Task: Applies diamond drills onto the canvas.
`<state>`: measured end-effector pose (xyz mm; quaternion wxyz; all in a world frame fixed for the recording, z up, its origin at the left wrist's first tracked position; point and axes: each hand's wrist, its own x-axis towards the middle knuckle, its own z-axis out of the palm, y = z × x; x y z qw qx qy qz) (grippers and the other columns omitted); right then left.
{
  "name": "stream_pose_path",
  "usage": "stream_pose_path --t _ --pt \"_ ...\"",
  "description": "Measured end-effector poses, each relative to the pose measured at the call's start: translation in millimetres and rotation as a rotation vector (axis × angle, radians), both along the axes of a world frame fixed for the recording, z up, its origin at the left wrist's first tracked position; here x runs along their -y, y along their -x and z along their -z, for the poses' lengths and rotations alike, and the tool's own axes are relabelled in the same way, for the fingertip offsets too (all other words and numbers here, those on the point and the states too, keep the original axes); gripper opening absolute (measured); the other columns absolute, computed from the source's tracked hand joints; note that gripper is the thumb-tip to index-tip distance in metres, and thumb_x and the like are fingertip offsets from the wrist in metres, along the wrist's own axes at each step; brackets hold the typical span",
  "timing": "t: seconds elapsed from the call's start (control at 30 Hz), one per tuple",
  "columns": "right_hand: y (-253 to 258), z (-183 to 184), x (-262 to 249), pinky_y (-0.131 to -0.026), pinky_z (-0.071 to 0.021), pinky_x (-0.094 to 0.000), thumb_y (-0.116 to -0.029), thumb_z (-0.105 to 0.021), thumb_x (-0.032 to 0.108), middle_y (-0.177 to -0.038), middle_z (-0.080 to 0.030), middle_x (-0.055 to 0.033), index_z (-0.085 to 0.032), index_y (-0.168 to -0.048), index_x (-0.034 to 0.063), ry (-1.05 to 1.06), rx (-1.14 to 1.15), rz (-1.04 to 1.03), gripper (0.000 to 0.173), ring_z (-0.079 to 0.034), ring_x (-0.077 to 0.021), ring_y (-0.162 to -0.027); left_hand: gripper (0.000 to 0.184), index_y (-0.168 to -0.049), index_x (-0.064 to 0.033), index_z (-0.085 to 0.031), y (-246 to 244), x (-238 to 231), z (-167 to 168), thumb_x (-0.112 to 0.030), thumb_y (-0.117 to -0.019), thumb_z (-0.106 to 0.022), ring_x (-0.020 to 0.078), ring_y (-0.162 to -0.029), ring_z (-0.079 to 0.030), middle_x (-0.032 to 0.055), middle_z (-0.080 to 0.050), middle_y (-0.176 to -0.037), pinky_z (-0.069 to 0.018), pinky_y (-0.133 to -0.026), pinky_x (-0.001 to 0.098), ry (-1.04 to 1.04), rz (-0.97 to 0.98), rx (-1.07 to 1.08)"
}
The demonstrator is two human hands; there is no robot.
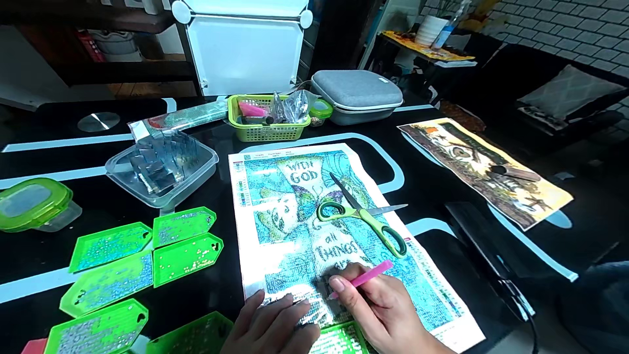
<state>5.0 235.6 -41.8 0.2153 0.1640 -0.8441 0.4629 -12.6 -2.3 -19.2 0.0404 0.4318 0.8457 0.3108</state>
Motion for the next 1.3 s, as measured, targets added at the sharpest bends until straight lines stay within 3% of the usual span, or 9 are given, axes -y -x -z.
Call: stream_pose_path --t 0.2,0.37,0.9,1.0,1.13,1.3 --pt "-10.9 -3.9 -4.7 -0.06 -0.0507 -0.0116 -0.1106 -0.05 0.026 -0.074 -0.063 0.0012 -0.061 -0.094 0.0065 0.23 0.023 -0.055 0.028 -0.061 0.0035 -0.066 0.042 -0.118 -0.0165 -0.075 -0.4 -0.1 -0.4 -0.046 -0.0884 -0.075 0.0261 -0.129 -0.061 0.0065 -0.069 -0.134 -0.0313 -0.117 0.0543 0.013 -0.009 -0.007" --pt "-17.4 -4.8 -4.4 -0.057 -0.0471 -0.0151 -0.1104 -0.049 0.025 -0.067 -0.056 -0.0043 -0.057 -0.087 0.0039 0.137 0.022 -0.102 0.033 -0.057 -0.002 -0.061 0.042 -0.119 -0.0163 -0.075 0.0 0.2 -0.7 -0.045 -0.0884 -0.076 0.0265 -0.129 -0.062 0.007 -0.069 -0.134 -0.0303 -0.117 0.0542 0.01 -0.005 -0.007" --pt "-17.9 -4.1 -2.5 -0.058 -0.0479 -0.0166 -0.1098 -0.05 0.022 -0.067 -0.057 -0.0067 -0.058 -0.085 0.0024 0.088 0.018 -0.178 0.032 -0.058 -0.0056 -0.061 0.041 -0.118 -0.0167 -0.075 -0.6 0.0 -0.1 -0.046 -0.0895 -0.074 0.0255 -0.129 -0.061 0.0066 -0.069 -0.134 -0.03 -0.117 0.0544 0.01 -0.011 -0.01" --pt "-16.8 -4.2 -2.8 -0.057 -0.0473 -0.0151 -0.1101 -0.05 0.023 -0.066 -0.057 -0.0047 -0.058 -0.086 0.0026 0.173 0.052 -0.164 0.032 -0.057 -0.0025 -0.06 0.041 -0.118 -0.0167 -0.075 -0.3 0.0 -0.2 -0.046 -0.0897 -0.074 0.0255 -0.129 -0.061 0.0064 -0.069 -0.135 -0.03 -0.117 0.0544 0.01 -0.01 -0.011" --pt "-10.3 -3.3 -1.2 -0.058 -0.0496 -0.0106 -0.1103 -0.05 0.023 -0.071 -0.062 0.0059 -0.062 -0.091 0.0094 0.378 0.103 -0.076 0.026 -0.06 0.0057 -0.064 0.041 -0.118 -0.0166 -0.075 -0.3 -0.3 0.8 -0.045 -0.0881 -0.076 0.0256 -0.128 -0.062 0.0065 -0.07 -0.133 -0.0306 -0.117 0.0555 0.0 -0.014 -0.012" --pt "-3.1 -0.3 2.9 -0.057 -0.0482 -0.0113 -0.11 -0.051 0.022 -0.071 -0.061 0.0052 -0.062 -0.09 0.008 0.321 0.091 0.02 0.027 -0.057 0.0047 -0.063 0.041 -0.117 -0.0165 -0.075 -0.3 -0.2 -0.3 -0.046 -0.0881 -0.076 0.0261 -0.128 -0.062 0.0067 -0.07 -0.133 -0.0303 -0.116 0.0557 0.007 -0.011 -0.006"
